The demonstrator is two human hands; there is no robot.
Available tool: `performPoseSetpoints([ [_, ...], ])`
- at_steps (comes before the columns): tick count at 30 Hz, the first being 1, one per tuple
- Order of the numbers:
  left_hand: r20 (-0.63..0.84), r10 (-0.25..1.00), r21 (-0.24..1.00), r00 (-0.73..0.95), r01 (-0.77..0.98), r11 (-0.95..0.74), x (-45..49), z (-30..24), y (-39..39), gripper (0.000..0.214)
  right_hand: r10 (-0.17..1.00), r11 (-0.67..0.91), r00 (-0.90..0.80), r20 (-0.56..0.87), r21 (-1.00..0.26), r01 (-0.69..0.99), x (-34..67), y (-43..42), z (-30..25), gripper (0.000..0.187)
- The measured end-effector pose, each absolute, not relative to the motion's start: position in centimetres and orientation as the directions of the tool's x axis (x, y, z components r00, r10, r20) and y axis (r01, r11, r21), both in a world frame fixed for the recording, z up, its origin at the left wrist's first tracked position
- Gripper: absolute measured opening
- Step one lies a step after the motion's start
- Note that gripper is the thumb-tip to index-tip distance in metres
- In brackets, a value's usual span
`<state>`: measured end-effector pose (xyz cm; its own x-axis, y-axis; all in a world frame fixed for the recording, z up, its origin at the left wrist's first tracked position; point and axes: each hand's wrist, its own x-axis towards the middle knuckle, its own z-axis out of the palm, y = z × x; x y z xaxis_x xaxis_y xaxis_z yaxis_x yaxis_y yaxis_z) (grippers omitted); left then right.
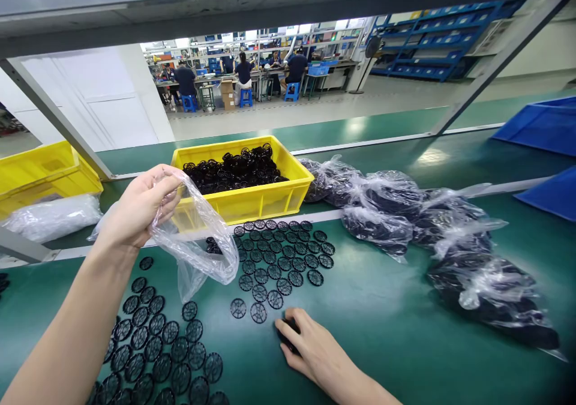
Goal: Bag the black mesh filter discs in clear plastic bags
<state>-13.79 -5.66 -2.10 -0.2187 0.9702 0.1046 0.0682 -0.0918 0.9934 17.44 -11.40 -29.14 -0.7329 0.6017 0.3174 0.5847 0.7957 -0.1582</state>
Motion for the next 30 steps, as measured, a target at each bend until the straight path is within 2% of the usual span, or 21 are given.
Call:
performPoseSetpoints([
  [5,0.110,0.968,0.993,-0.224,0.064,-0.098,-13.9,-2.1,-5.6,0.004,0.651,0.759,-0.692,0.311,-0.240,0.606,17.3,-10.7,-29.1,0.031],
  [9,0.106,0.971,0.993,-0.216,0.067,-0.093,-13.8,-2.1,-5.7,0.004,0.689,0.710,-0.627,0.363,-0.165,0.685,16.2,-9.1,-29.1,0.041],
  [13,0.110,0.970,0.993,-0.216,0.069,-0.097,-14.1,-2.2,-6.0,0.004,0.670,0.719,-0.653,0.353,-0.092,0.689,16.3,-9.7,-29.7,0.035],
  [17,0.115,0.969,0.992,-0.218,0.069,-0.102,-14.3,-2.4,-6.0,0.006,0.653,0.755,-0.703,0.282,-0.168,0.634,16.2,-10.8,-28.7,0.028],
  [19,0.118,0.969,0.992,-0.219,0.070,-0.105,-14.3,-2.4,-6.1,0.006,0.645,0.764,-0.726,0.239,-0.226,0.604,15.2,-10.7,-28.0,0.035],
  [21,0.120,0.969,0.992,-0.217,0.074,-0.106,-14.2,-2.4,-6.2,0.006,0.631,0.775,-0.744,0.221,-0.227,0.590,14.0,-10.4,-27.7,0.047],
  [23,0.122,0.969,0.991,-0.213,0.075,-0.108,-14.2,-2.3,-6.3,0.006,0.623,0.782,-0.750,0.223,-0.186,0.594,13.1,-10.4,-28.2,0.051],
  [25,0.124,0.970,0.991,-0.209,0.070,-0.112,-14.4,-2.3,-6.4,0.006,0.624,0.781,-0.745,0.236,-0.158,0.604,12.8,-10.5,-29.0,0.044],
  [30,0.122,0.972,0.992,-0.200,0.053,-0.113,-14.5,-2.5,-6.5,0.008,0.604,0.797,-0.745,0.282,-0.209,0.567,11.8,-10.7,-29.1,0.038],
])
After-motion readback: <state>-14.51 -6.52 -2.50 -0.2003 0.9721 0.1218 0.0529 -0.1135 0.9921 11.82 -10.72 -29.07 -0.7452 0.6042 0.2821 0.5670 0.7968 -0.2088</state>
